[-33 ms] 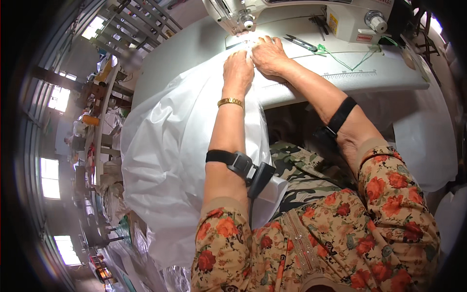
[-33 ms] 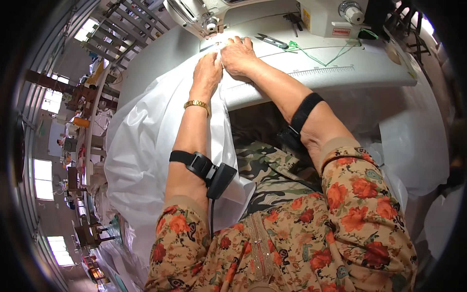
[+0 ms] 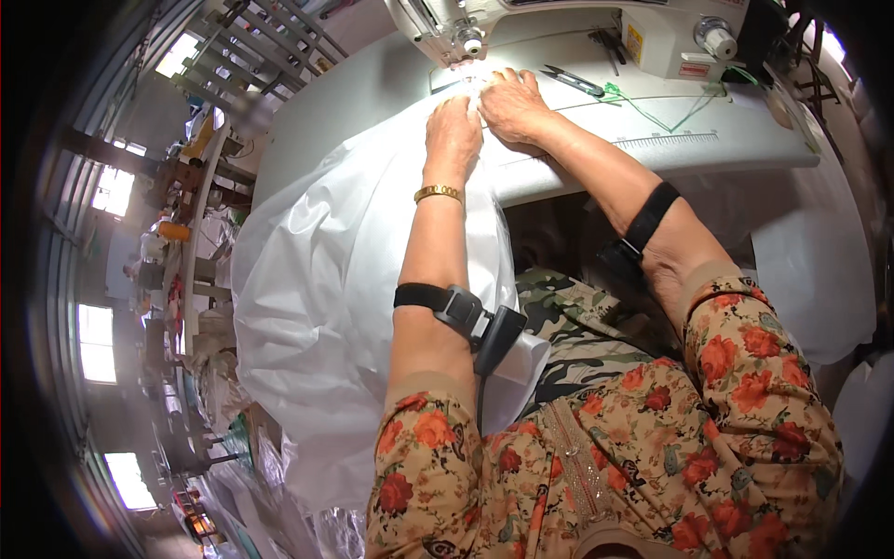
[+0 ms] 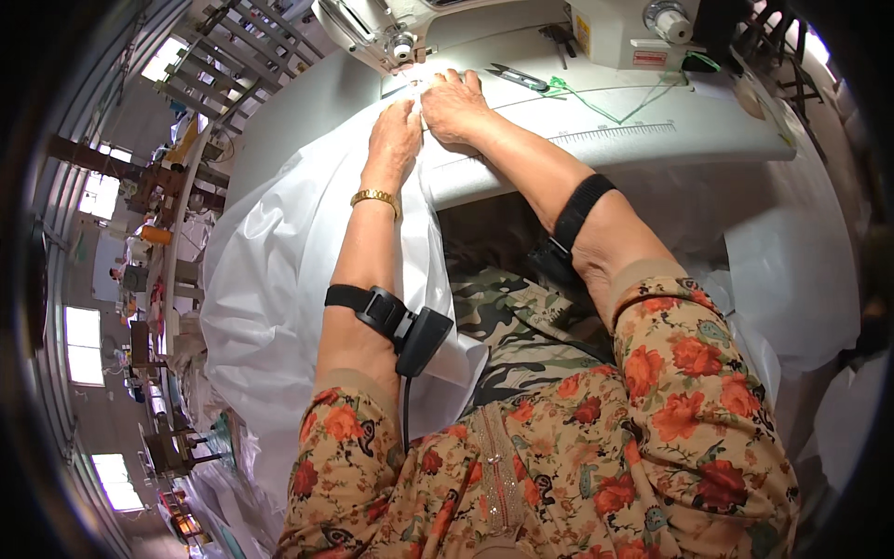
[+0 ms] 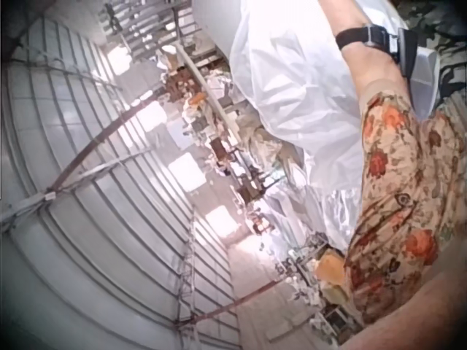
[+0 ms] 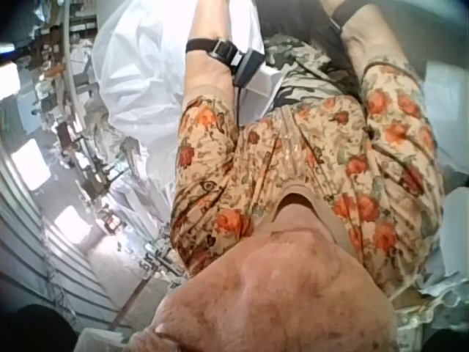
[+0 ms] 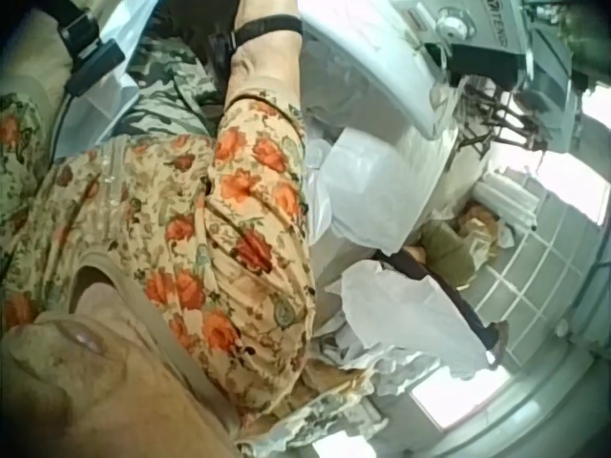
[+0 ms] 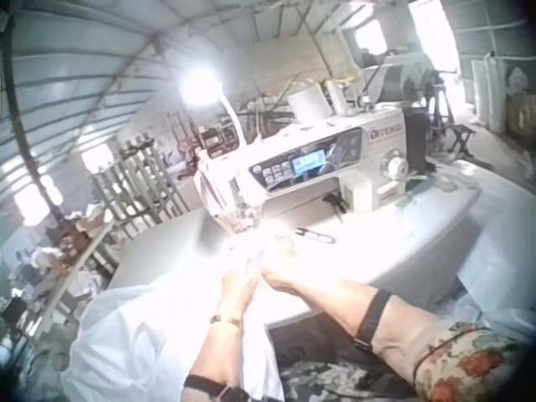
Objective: Sewing or joining large white plastic sheets using an industrial sewing machine.
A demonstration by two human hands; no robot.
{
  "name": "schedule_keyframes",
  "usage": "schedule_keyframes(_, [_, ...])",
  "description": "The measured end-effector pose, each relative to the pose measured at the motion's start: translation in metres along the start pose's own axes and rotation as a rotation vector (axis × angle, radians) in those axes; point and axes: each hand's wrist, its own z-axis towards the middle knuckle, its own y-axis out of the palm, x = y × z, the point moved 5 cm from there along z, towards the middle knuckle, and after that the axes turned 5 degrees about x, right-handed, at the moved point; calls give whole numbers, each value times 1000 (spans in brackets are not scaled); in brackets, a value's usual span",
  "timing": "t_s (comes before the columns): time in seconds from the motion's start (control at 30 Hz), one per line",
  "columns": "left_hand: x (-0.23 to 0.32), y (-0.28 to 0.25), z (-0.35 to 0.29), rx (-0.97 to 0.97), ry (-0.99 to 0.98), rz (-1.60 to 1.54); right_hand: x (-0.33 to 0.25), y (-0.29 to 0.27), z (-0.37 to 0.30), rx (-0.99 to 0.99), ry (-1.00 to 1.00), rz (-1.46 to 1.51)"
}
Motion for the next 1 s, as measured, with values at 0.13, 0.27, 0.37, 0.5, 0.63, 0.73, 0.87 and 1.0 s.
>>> schedule_keyframes(0.13, [-19, -9, -5, 10, -136, -347, -10, -2, -16, -20, -86, 73])
schedule_keyframes(0.27, [-20, -28, -44, 165, -157, -809, -22, -21, -79, 344, -353, 431])
schedule_keyframes(0.37, [11, -49, -85, 2, -371, -770, -19, -53, -138, 354, -166, 553])
schedule_keyframes(0.5, [28, -75, -158, -1, -349, -524, -55, -44, -199, 21, 80, 998])
schedule_keyframes(0.63, [53, -87, -186, -96, -326, -326, -82, 11, -241, -429, 239, 1349])
schedule_keyframes(0.73, [62, -93, -196, -211, -303, -121, -95, 29, -250, -461, 361, 1514])
schedule_keyframes(0.87, [60, -84, -215, -214, -252, -5, -99, 50, -267, -436, 687, 1773])
schedule_keyframes(1.0, [58, -91, -228, -140, -157, 106, -114, 33, -266, -575, 451, 1572])
